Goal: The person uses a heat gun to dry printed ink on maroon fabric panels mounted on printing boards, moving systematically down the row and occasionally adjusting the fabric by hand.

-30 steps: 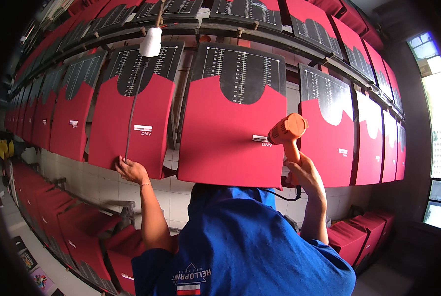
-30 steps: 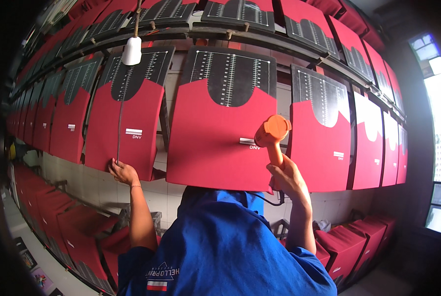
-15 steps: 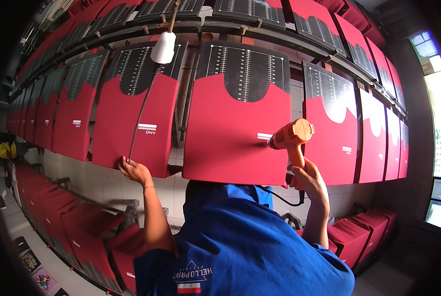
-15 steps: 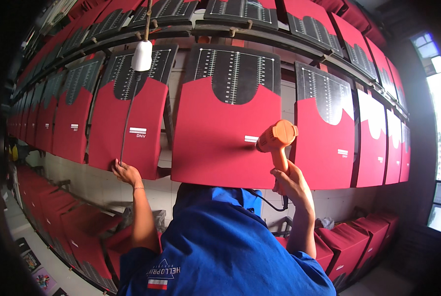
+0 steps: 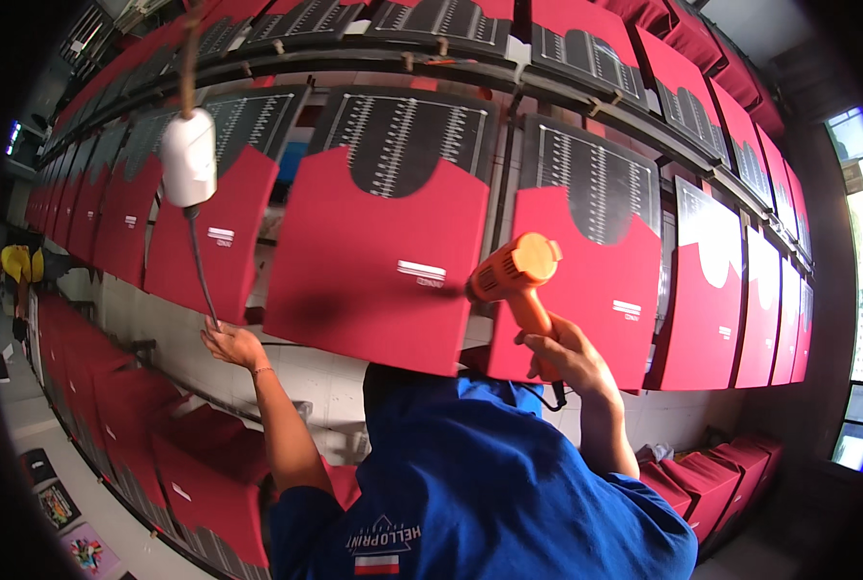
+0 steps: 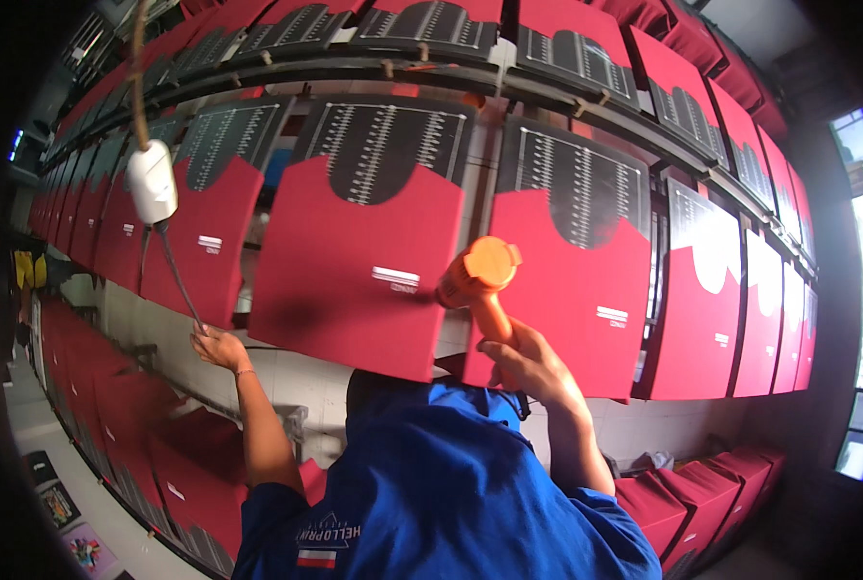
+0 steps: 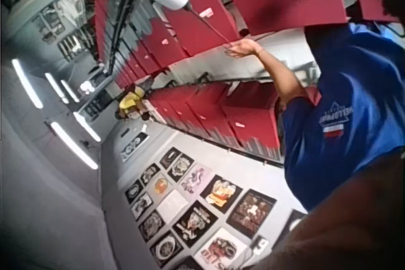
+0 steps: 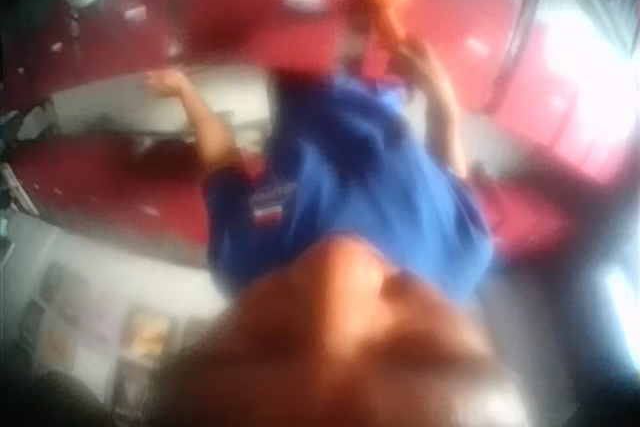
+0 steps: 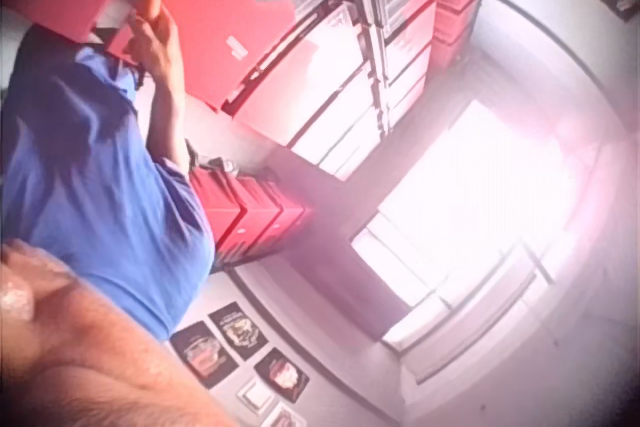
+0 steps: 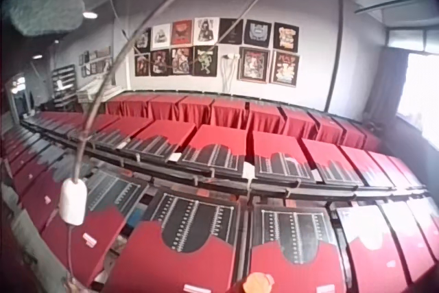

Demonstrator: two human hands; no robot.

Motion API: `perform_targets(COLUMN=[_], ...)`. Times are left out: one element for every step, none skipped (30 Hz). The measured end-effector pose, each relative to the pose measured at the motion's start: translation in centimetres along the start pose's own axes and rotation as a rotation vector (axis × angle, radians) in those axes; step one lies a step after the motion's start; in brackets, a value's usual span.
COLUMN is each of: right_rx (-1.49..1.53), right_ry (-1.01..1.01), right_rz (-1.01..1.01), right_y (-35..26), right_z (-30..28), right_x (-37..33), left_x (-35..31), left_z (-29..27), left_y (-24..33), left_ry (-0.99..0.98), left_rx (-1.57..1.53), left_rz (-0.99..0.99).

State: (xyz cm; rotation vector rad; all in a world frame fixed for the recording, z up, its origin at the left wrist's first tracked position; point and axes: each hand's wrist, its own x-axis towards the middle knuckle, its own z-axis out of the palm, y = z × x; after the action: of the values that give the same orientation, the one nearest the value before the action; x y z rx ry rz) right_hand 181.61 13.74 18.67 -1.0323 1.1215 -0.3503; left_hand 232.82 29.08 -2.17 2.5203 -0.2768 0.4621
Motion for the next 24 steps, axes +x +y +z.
perform_targets(right_rx=[-0.068, -0.077, -0.088, -0.097, -0.096, -0.108, -0.121, -0.134, -0.12, -0.137, -0.156, -0.167, -0.234, -0.228, -0.225, -0.223, -0.187, -0.231, -0.275, -0.319, -0.297, -0.276, -0.254, -0.27], right_ry=[-0.051, -0.038, -0.027, -0.014, 0.012, 0.027, 0.042, 0.056, 0.05, 0.081, 0.11, 0.144, 0.182, 0.182, 0.179, 0.177, 0.198, 0.208, 0.219, 0.23, 0.223, 0.217, 0.211, 0.221], right_rz=[0.027, 0.031, 0.038, 0.044, 0.061, 0.056, 0.05, 0.044, 0.05, 0.053, 0.056, 0.059, 0.07, 0.079, 0.084, 0.088, 0.05, 0.078, 0.107, 0.136, 0.12, 0.104, 0.088, 0.098], right_y=[-0.5, -1.2, -2.2, -3.0, -3.2, -3.4, -3.7, -4.0, -4.9, -5.0, -5.1, -5.0, -5.4, -5.4, -5.6, -5.8, -5.3, -5.4, -5.6, -5.8, -5.7, -5.5, -5.4, -5.6], right_z=[2.0, 4.3, 6.8, 8.9, 10.5, 11.8, 12.7, 13.6, 14.3, 14.9, 15.5, 16.1, 16.8, 17.1, 17.1, 17.1, 17.4, 17.8, 18.2, 18.4, 18.5, 18.3, 18.2, 18.4], right_x=[1.4, 2.5, 3.4, 4.1, 4.7, 5.3, 5.7, 6.1, 6.1, 6.2, 6.3, 6.4, 6.4, 6.6, 6.7, 6.7, 6.7, 6.8, 7.0, 7.1, 7.0, 6.9, 6.8, 6.7], left_x=[2.6, 5.0, 7.2, 8.8, 10.0, 11.2, 11.8, 12.8, 13.1, 13.4, 12.9, 12.6, 12.4, 12.5, 12.7, 12.8, 12.7, 12.7, 12.7, 12.7, 12.7, 12.8, 12.7, 12.8], left_z=[0.4, 1.0, 1.7, 2.5, 3.3, 4.0, 4.1, 4.9, 6.0, 6.5, 7.1, 7.2, 7.0, 6.9, 6.9, 6.8, 6.6, 6.5, 6.5, 6.5, 6.3, 6.6, 7.0, 7.4], left_y=[-0.4, -0.7, -0.8, -1.1, -1.4, -1.6, -1.5, -2.6, -4.4, -4.8, -5.2, -4.5, -4.1, -3.8, -3.9, -4.0, -4.2, -4.0, -3.7, -3.3, -3.6, -4.1, -4.7, -4.8], left_ry=[0.002, 0.004, 0.018, -0.013, -0.045, -0.075, -0.112, -0.125, -0.135, -0.153, -0.16, -0.159, -0.154, -0.148, -0.153, -0.156, -0.16, -0.162, -0.169, -0.176, -0.184, -0.166, -0.148, -0.13], left_rx=[-0.015, -0.03, -0.018, -0.008, 0.001, 0.007, 0.003, 0.016, 0.031, 0.042, 0.03, 0.006, -0.013, -0.031, -0.044, -0.046, -0.049, -0.052, -0.052, -0.053, -0.044, -0.043, -0.042, -0.047], left_rz=[0.02, 0.041, 0.093, 0.073, 0.053, 0.038, 0.0, 0.015, 0.022, 0.034, 0.055, 0.051, 0.045, 0.037, 0.042, 0.028, 0.013, 0.001, 0.005, 0.01, 0.013, 0.034, 0.055, 0.076])
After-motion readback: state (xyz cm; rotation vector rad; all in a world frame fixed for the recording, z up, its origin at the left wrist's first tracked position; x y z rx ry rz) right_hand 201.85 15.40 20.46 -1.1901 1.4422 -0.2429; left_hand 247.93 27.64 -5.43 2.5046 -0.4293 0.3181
